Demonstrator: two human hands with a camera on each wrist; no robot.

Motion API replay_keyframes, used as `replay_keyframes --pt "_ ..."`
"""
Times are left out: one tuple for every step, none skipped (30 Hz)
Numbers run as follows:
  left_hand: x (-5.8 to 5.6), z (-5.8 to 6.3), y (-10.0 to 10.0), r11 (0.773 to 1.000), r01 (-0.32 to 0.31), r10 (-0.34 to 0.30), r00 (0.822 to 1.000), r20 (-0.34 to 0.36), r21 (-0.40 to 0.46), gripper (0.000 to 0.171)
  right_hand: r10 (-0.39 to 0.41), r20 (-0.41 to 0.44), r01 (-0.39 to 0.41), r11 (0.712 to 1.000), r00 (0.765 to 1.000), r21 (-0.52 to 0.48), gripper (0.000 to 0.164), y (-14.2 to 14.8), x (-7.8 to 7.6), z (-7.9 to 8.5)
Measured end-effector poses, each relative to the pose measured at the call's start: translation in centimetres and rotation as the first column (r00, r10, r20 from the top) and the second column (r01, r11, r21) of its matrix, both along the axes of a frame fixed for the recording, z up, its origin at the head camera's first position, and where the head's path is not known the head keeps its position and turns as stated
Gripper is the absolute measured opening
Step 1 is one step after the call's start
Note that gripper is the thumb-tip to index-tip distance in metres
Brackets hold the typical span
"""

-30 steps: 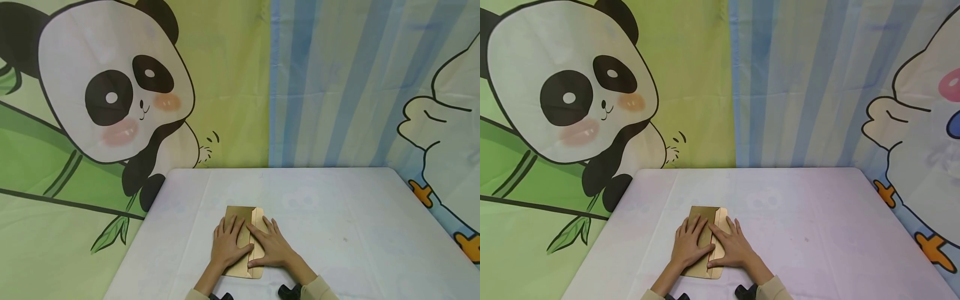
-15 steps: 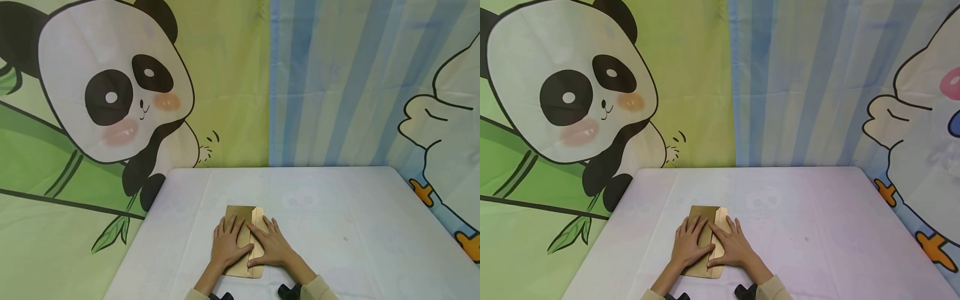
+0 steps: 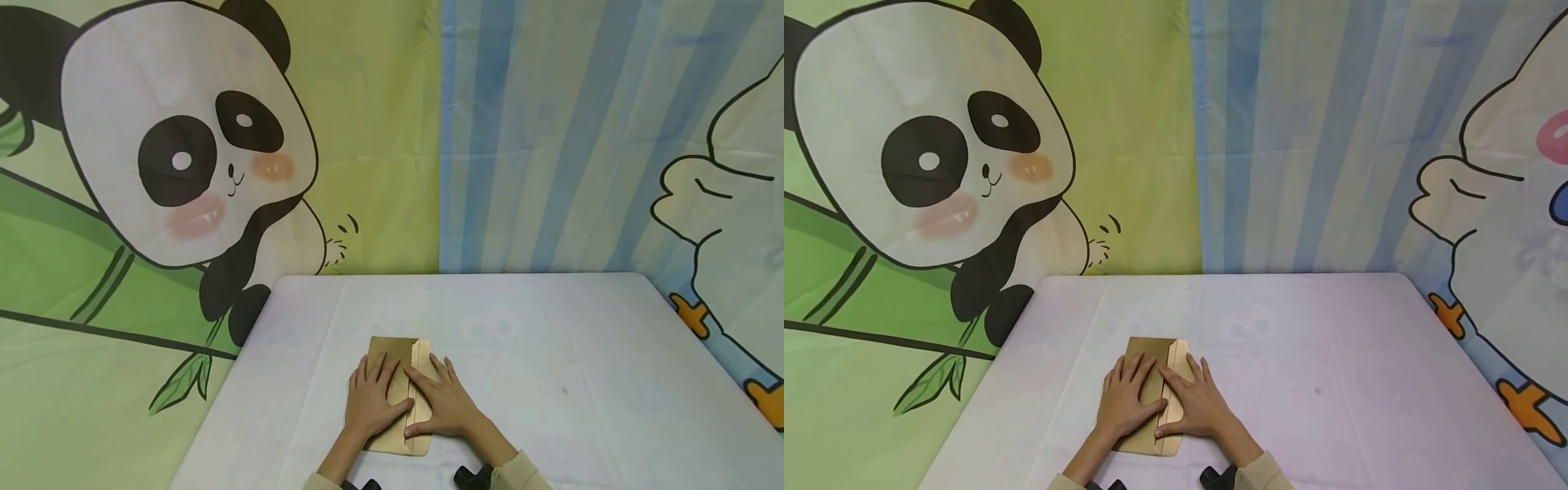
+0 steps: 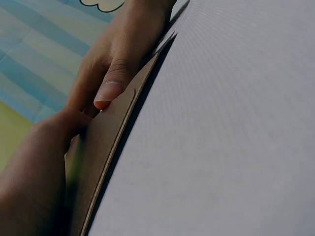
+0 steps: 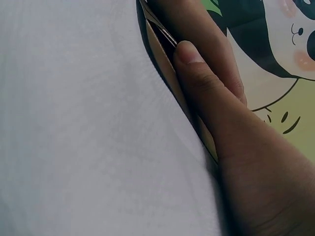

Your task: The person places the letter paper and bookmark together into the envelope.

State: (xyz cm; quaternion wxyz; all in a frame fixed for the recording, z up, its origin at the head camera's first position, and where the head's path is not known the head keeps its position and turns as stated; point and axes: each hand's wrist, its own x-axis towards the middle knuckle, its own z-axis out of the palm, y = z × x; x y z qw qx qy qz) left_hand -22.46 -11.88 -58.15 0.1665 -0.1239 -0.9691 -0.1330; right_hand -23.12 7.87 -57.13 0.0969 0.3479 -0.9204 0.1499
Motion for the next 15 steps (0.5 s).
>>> replay_keyframes --pt "0.1 -0.1 0.0 1.0 0.001 -0.001 1.0 -0.001 0.0 0.087 0.001 0.003 -0.001 1.0 1.0 -0.004 0.107 0.0 0.1 0.0" --pt "0.1 -0.2 0.0 1.0 0.002 -0.002 1.0 -0.001 0.002 0.086 0.004 0.014 -0.004 1.0 1.0 -0.014 0.106 0.1 0.3 0.0" --pt "0.2 -0.2 0.0 1.0 0.004 -0.004 1.0 -0.001 0.005 0.086 0.009 0.03 -0.009 1.0 0.999 -0.026 0.104 0.1 0.4 0.0" --pt "0.3 -0.3 -0.1 1.0 0.005 -0.005 1.0 -0.001 0.009 0.086 0.013 0.055 -0.01 0.999 0.998 -0.046 0.101 0.1 0.4 0.1" --pt "0.3 -0.3 -0.1 1.0 0.006 -0.006 1.0 0.0 0.012 0.086 0.017 0.079 -0.012 0.997 0.997 -0.071 0.097 0.2 0.5 0.2" --pt "0.2 -0.3 -0.1 1.0 0.006 -0.006 1.0 -0.001 0.016 0.087 0.02 0.109 -0.009 0.995 0.994 -0.104 0.092 0.3 0.4 0.4" --pt "0.2 -0.3 -0.2 1.0 0.009 -0.009 1.0 -0.002 0.024 0.087 0.019 0.138 0.0 0.991 0.99 -0.137 0.086 0.5 0.3 0.6" --pt "0.1 -0.3 -0.2 0.999 0.011 -0.01 1.0 -0.006 0.033 0.088 0.018 0.155 0.009 0.986 0.988 -0.169 0.08 0.7 0.1 0.9" --pt "0.0 -0.3 -0.2 0.999 0.013 -0.013 1.0 -0.01 0.045 0.089 0.012 0.158 0.019 0.981 0.987 -0.193 0.072 1.0 -0.1 1.2" --pt "-0.1 -0.3 -0.3 0.998 0.018 -0.017 1.0 -0.016 0.058 0.09 0.001 0.151 0.032 0.976 0.989 -0.214 0.065 1.3 -0.4 1.5" --pt "-0.2 -0.2 -0.4 0.997 0.024 -0.023 1.0 -0.017 0.075 0.091 -0.011 0.13 0.041 0.972 0.991 -0.231 0.057 1.7 -0.7 1.9" --pt "-0.3 -0.2 -0.5 0.995 0.03 -0.029 0.999 -0.015 0.096 0.092 -0.025 0.105 0.05 0.969 0.994 -0.241 0.052 2.1 -1.0 2.3" --pt "-0.4 -0.1 -0.6 0.992 0.034 -0.033 0.999 -0.011 0.118 0.093 -0.043 0.067 0.058 0.967 0.997 -0.247 0.047 2.5 -1.2 2.6" --pt "-0.4 -0.1 -0.7 0.988 0.035 -0.035 0.999 -0.003 0.148 0.092 -0.06 0.031 0.066 0.966 0.998 -0.251 0.043 2.9 -1.4 2.9" --pt "-0.4 0.0 -0.9 0.981 0.035 -0.038 0.999 0.013 0.192 0.091 -0.081 0.004 0.079 0.964 0.997 -0.253 0.04 3.4 -1.6 3.3"
